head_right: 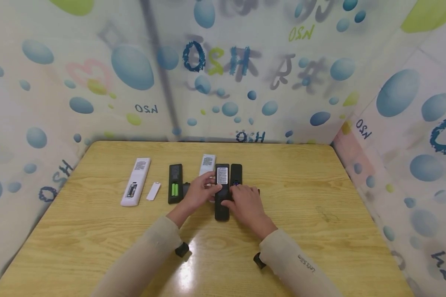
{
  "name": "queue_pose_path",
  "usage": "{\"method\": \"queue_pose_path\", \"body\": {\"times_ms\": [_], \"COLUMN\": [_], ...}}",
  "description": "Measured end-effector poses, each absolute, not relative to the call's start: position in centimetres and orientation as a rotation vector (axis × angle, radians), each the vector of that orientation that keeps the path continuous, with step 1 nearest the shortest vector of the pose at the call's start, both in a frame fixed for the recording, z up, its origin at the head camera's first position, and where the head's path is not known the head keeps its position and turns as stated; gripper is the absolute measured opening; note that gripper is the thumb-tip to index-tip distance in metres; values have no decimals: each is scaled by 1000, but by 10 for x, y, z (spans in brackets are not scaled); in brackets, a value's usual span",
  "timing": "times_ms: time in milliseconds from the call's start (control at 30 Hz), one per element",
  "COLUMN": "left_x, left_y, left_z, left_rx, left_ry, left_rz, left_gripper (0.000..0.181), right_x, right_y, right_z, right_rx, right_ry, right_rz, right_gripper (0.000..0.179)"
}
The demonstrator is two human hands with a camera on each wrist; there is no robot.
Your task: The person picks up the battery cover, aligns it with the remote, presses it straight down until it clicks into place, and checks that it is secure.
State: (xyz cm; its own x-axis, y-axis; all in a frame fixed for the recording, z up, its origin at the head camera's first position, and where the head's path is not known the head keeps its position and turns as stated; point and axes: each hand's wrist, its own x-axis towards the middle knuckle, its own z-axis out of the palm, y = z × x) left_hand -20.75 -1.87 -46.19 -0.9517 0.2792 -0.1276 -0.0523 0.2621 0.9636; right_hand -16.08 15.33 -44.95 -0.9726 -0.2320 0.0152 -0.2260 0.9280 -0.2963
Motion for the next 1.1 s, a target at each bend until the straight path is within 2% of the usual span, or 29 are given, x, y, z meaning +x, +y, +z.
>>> {"method": "queue_pose_path", "body": {"times_ms": [167, 500, 1100], "left_x": [-207, -206, -205], "left_y": [-19, -17, -18], "left_z": [-462, -461, -462], "left_rx": [209, 228, 210], "left_ry": [2274, 2304, 2347], "left_rz": [1745, 1750, 1720], "left_gripper": [47, 46, 46], "right_x": [-163, -166, -168], "right_y": [150, 148, 148], "right_z": [-449, -450, -448], "right_rx": [-319, -279, -374], "right_ry": [3059, 3075, 2978], "right_rz": [-504, -492, -420], "right_gripper": [42, 32, 36]}}
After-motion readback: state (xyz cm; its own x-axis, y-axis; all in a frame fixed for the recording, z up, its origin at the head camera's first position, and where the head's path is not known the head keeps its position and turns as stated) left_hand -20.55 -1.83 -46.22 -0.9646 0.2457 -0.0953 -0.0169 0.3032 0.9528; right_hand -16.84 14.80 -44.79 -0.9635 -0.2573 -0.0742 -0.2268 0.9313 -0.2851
